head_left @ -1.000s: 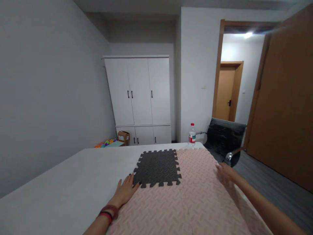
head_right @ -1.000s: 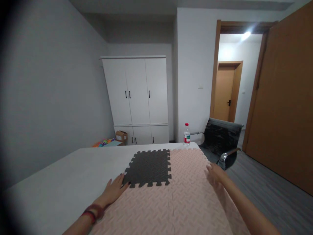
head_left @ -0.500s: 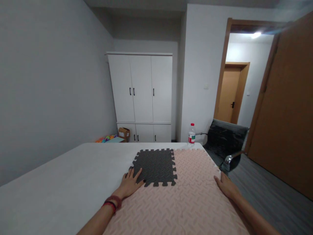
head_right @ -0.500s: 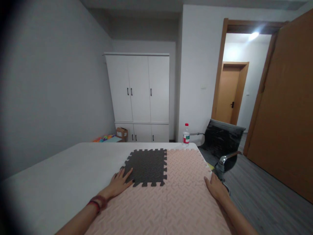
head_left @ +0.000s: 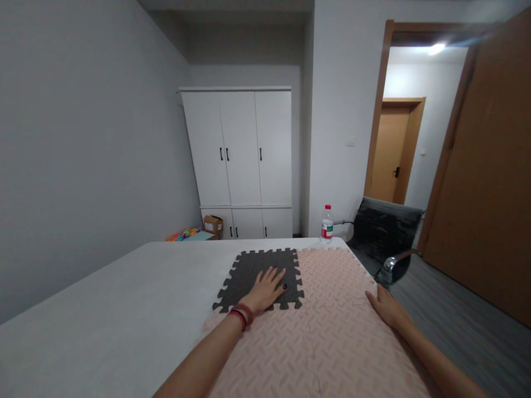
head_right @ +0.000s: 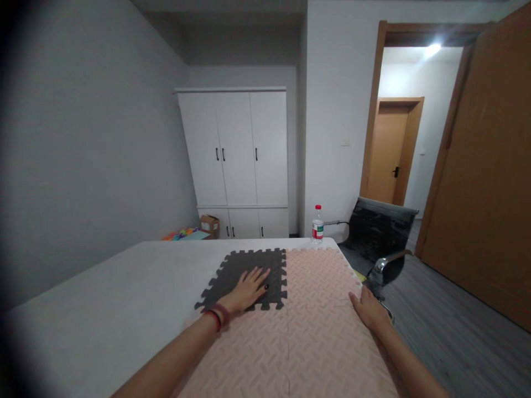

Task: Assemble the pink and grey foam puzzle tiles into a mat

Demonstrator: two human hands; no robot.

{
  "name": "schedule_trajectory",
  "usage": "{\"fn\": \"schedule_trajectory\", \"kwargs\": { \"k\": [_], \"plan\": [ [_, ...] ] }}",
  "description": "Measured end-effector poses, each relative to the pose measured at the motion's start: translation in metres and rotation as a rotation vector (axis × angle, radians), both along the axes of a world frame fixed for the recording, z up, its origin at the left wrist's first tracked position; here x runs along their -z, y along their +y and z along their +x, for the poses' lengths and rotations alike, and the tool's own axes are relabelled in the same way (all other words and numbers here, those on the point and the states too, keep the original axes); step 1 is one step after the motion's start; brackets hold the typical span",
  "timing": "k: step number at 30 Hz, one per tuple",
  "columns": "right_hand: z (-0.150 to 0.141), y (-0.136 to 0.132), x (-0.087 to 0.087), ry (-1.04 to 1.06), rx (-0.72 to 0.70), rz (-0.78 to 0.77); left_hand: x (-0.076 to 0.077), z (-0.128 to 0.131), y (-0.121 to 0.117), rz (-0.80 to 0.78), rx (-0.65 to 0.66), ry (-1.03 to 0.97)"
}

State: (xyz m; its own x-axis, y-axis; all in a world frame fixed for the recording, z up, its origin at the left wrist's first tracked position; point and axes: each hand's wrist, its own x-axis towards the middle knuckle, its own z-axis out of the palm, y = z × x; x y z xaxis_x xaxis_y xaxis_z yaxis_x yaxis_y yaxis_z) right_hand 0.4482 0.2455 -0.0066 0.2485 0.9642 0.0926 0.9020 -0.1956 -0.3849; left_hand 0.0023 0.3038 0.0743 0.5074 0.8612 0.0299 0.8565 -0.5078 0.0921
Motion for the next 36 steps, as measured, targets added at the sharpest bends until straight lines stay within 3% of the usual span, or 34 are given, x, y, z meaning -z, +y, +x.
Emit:
{"fn": "schedule_trajectory", "kwargs": {
  "k": [3, 6, 12, 20, 23, 28, 32, 36],
  "plan": [
    [-0.002, -0.001, -0.002, -0.006, -0.013, 0.019, 0.015, 0.019, -0.008, -0.028, 0.07, -0.003],
    [-0.004, -0.002, -0.003, -0.014, -0.015, 0.015, 0.022, 0.019, -0.007, -0.049, 0.089, -0.008],
    [-0.006, -0.002, -0.004, -0.033, 0.034, -0.03, 0.017, 0.02, 0.002, -0.117, 0.137, -0.004],
    [-0.011, -0.005, -0.01, -0.017, 0.044, -0.039, 0.022, 0.031, 0.002, -0.098, 0.111, -0.032],
    [-0.012, -0.005, -0.01, -0.03, 0.063, -0.061, 0.014, 0.036, 0.021, -0.098, 0.137, -0.038],
    [-0.01, -0.003, -0.008, -0.059, 0.063, -0.084, -0.002, 0.068, 0.079, -0.028, 0.117, -0.086],
    [-0.008, -0.001, -0.006, -0.043, 0.056, -0.059, 0.009, 0.099, 0.111, 0.035, 0.028, -0.089],
    [-0.009, 0.0, -0.004, -0.021, 0.061, -0.036, 0.024, 0.106, 0.127, 0.067, -0.015, -0.086]
  ]
}}
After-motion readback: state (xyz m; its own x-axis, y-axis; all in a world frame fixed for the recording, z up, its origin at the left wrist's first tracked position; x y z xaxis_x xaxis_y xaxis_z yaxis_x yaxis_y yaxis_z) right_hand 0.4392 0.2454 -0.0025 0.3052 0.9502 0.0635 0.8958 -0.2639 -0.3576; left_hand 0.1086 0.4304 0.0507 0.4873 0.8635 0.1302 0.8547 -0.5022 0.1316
